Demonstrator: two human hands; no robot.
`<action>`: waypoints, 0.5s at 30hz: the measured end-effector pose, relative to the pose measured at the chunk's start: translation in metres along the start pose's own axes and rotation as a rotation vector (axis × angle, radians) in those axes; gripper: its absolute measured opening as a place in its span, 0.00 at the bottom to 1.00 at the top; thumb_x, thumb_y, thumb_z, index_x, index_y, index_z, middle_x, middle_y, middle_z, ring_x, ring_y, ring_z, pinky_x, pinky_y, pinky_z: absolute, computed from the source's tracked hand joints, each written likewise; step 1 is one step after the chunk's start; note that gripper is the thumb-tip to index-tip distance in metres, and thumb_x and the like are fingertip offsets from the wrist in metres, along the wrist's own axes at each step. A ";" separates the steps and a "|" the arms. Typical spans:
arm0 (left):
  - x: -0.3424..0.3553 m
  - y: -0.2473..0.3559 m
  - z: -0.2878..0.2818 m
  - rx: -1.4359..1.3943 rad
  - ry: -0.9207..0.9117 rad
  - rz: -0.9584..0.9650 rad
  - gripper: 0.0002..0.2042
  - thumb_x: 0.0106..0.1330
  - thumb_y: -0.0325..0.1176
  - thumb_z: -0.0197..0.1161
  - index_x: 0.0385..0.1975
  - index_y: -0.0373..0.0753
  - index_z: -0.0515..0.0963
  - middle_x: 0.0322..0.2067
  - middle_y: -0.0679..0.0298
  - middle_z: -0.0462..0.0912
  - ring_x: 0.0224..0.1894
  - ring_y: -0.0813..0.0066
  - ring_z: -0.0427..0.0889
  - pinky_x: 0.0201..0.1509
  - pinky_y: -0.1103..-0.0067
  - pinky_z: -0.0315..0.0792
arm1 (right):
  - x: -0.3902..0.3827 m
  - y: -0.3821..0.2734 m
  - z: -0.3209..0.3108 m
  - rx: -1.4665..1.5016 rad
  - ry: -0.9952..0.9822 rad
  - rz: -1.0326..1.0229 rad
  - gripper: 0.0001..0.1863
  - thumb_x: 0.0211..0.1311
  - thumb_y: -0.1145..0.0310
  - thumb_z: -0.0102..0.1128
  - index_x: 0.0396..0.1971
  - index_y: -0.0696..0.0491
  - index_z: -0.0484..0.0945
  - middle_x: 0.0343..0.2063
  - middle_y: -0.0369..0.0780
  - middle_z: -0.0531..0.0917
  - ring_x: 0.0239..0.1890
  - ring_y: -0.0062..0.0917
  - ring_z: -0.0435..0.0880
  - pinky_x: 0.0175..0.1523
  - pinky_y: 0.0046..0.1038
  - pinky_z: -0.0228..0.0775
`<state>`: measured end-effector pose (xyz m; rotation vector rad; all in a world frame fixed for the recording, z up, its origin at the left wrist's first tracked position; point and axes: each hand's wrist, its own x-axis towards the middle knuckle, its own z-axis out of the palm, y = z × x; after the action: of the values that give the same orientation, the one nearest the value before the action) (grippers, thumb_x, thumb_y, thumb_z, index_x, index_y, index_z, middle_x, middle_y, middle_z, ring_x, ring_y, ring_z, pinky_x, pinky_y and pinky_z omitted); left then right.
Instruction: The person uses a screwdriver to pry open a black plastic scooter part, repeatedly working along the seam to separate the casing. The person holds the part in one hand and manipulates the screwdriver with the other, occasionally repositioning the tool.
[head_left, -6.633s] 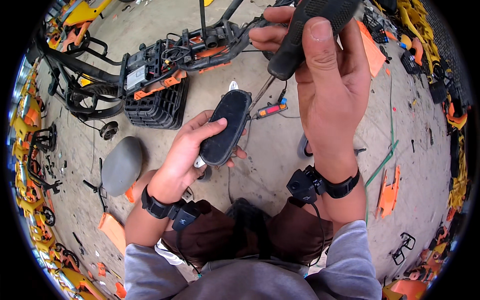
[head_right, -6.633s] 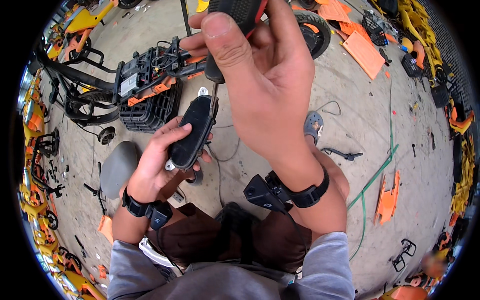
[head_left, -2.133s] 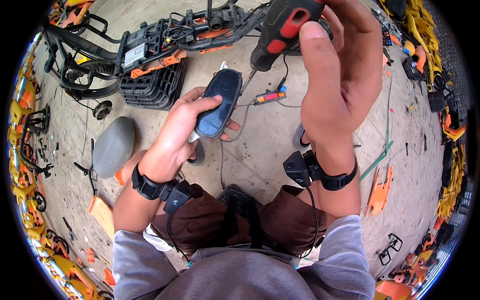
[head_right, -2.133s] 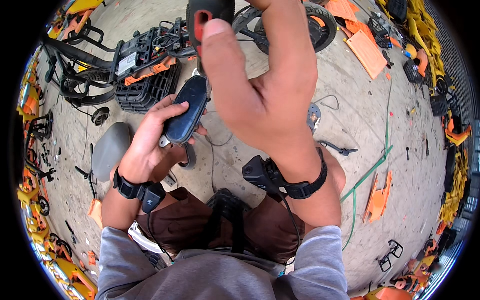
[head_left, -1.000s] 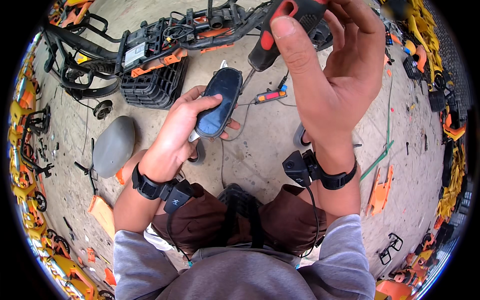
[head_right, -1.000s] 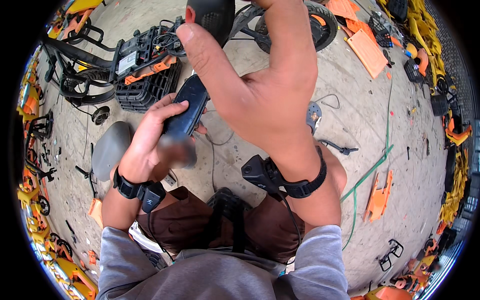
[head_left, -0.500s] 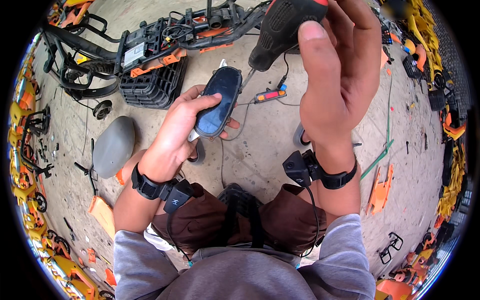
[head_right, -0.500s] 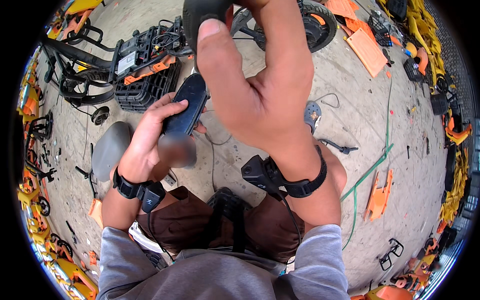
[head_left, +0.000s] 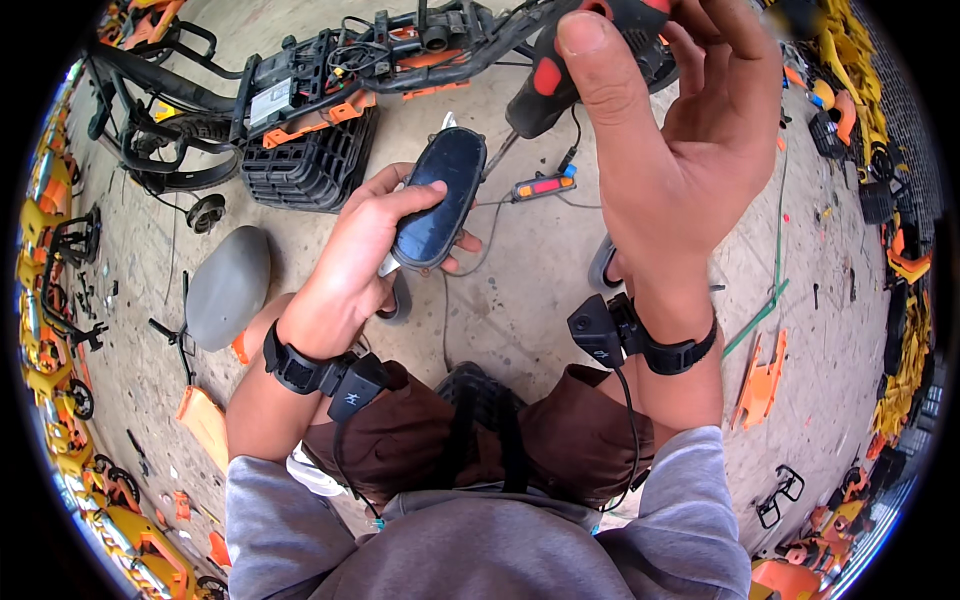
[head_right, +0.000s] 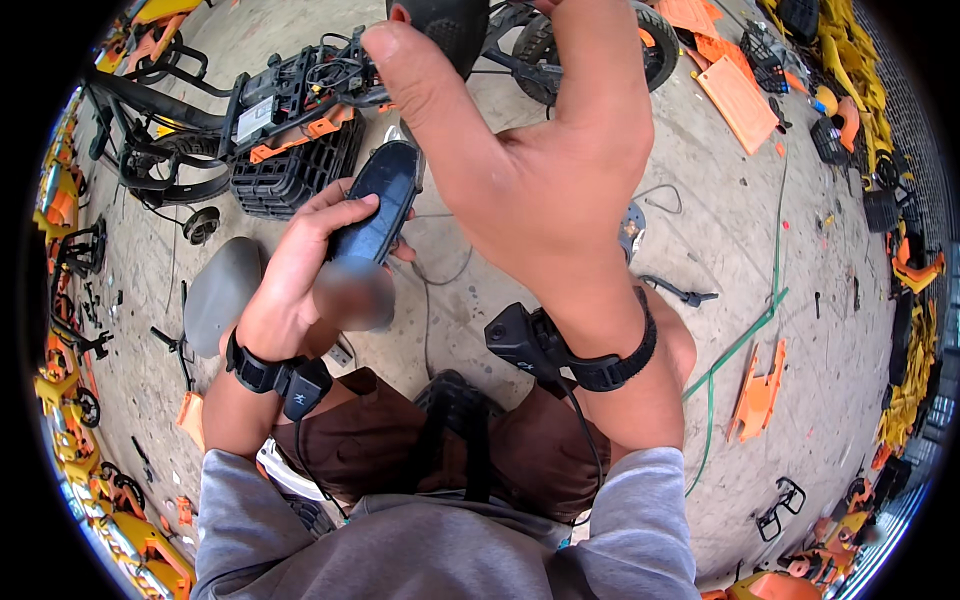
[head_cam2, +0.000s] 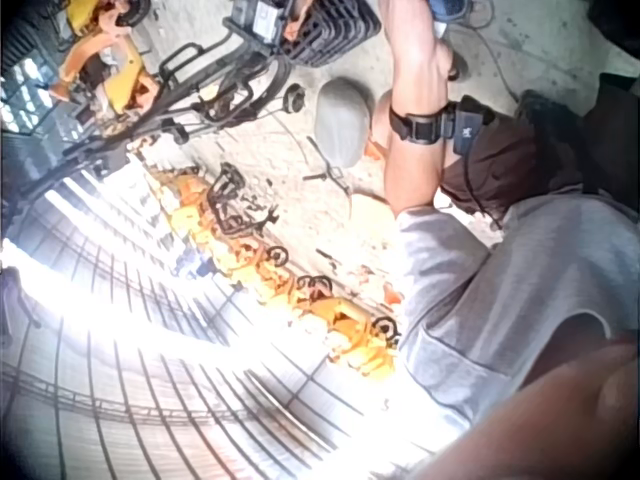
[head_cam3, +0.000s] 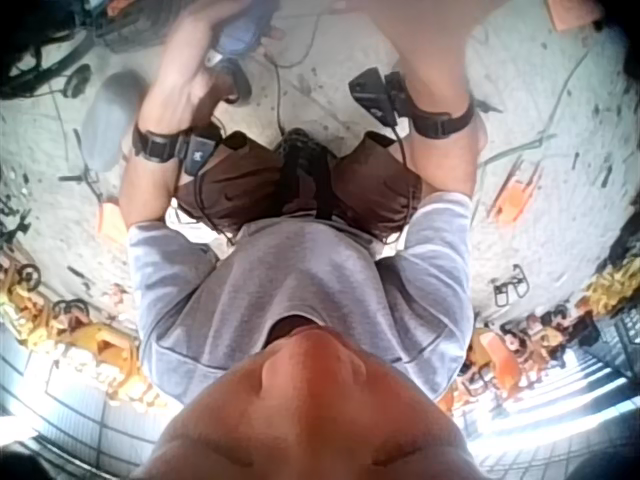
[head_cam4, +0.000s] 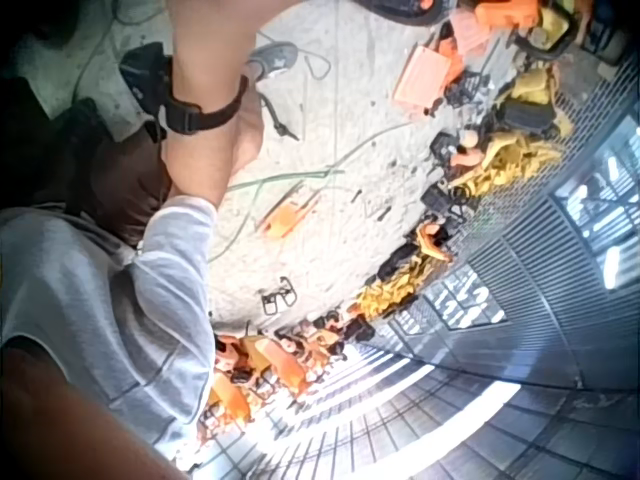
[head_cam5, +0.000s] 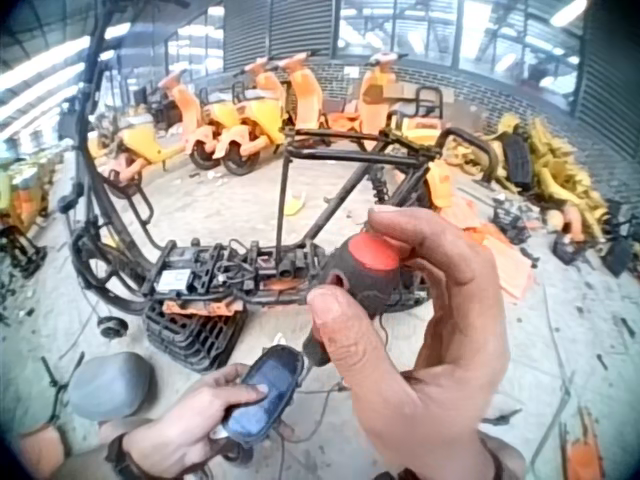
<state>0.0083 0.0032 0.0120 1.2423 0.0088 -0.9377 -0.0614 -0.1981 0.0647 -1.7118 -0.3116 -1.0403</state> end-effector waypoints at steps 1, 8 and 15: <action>0.000 0.000 -0.001 -0.002 -0.007 0.017 0.17 0.68 0.31 0.58 0.50 0.27 0.68 0.41 0.48 0.81 0.33 0.56 0.88 0.28 0.73 0.82 | 0.000 0.000 0.000 -0.001 -0.003 -0.002 0.22 0.64 0.76 0.62 0.57 0.63 0.70 0.47 0.49 0.82 0.50 0.31 0.83 0.56 0.28 0.75; 0.000 0.001 -0.001 -0.016 -0.022 0.009 0.17 0.67 0.31 0.59 0.50 0.27 0.67 0.41 0.47 0.81 0.34 0.55 0.88 0.29 0.73 0.82 | 0.001 0.000 0.001 -0.004 -0.017 -0.012 0.22 0.64 0.76 0.63 0.57 0.64 0.70 0.47 0.49 0.82 0.50 0.31 0.83 0.56 0.28 0.74; -0.001 0.001 -0.002 -0.032 -0.013 0.010 0.17 0.67 0.31 0.59 0.50 0.27 0.67 0.41 0.47 0.81 0.33 0.55 0.88 0.28 0.73 0.83 | 0.002 0.000 0.003 0.005 -0.011 -0.017 0.22 0.64 0.77 0.63 0.57 0.64 0.70 0.47 0.48 0.82 0.51 0.31 0.83 0.56 0.28 0.74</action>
<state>0.0094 0.0050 0.0125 1.2055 0.0073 -0.9342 -0.0588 -0.1962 0.0665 -1.7134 -0.3363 -1.0420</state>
